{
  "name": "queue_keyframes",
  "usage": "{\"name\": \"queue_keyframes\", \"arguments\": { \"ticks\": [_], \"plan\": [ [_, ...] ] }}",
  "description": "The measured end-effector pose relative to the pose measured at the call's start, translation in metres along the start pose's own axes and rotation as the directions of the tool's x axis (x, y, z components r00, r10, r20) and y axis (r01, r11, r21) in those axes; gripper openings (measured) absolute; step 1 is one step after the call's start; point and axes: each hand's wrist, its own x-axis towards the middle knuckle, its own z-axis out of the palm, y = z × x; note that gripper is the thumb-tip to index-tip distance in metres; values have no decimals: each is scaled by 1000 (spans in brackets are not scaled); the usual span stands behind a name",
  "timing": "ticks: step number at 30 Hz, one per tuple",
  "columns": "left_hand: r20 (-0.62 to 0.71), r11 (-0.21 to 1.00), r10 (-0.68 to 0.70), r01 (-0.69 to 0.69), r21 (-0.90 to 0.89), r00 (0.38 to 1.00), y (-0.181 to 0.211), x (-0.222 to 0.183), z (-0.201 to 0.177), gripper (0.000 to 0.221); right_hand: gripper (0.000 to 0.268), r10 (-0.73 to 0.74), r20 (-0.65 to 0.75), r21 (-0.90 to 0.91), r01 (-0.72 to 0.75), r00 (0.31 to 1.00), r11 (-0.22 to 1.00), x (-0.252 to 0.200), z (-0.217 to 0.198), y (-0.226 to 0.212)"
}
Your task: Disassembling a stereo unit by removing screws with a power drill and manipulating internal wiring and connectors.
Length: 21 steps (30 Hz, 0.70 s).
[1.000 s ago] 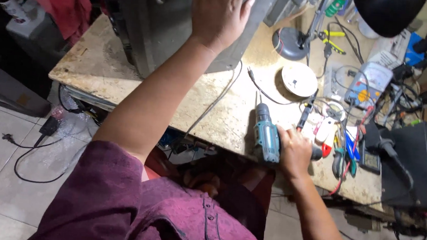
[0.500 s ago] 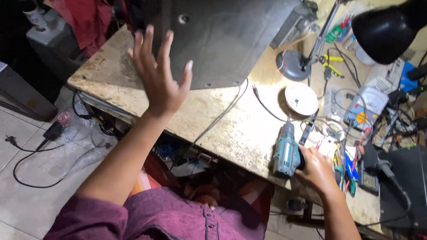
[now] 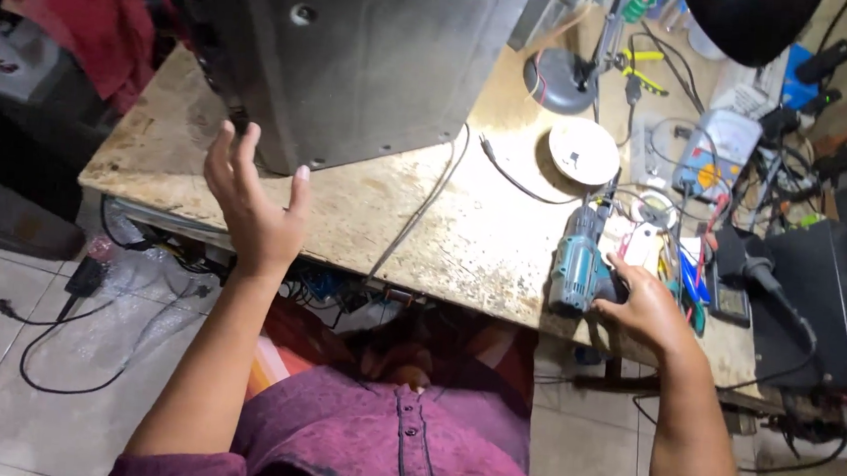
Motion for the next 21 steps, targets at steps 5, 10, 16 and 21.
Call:
{"name": "queue_keyframes", "arguments": {
  "ticks": [5, 10, 16, 21],
  "plan": [
    [-55, 994, -90, 87, -62, 994, 21, 3, 14, 87, 79, -200, -183, -41, 196, 963, 980, 4, -84, -90],
    [-43, 929, -327, 313, -200, 944, 50, 0, 50, 110, 66, -241, -386, 358, 386, 890, 850, 94, -117, -196],
    [221, 779, -501, 547, -305, 837, 71, -2, 70, 107, 93, 38, -330, 907, 305, 943, 290, 206, -113, -277],
    [207, 809, -466, 509, -293, 860, 79, 5, 50, 103, 69, 104, -472, 882, 468, 875, 58, 219, -75, -294]
  ]
}}
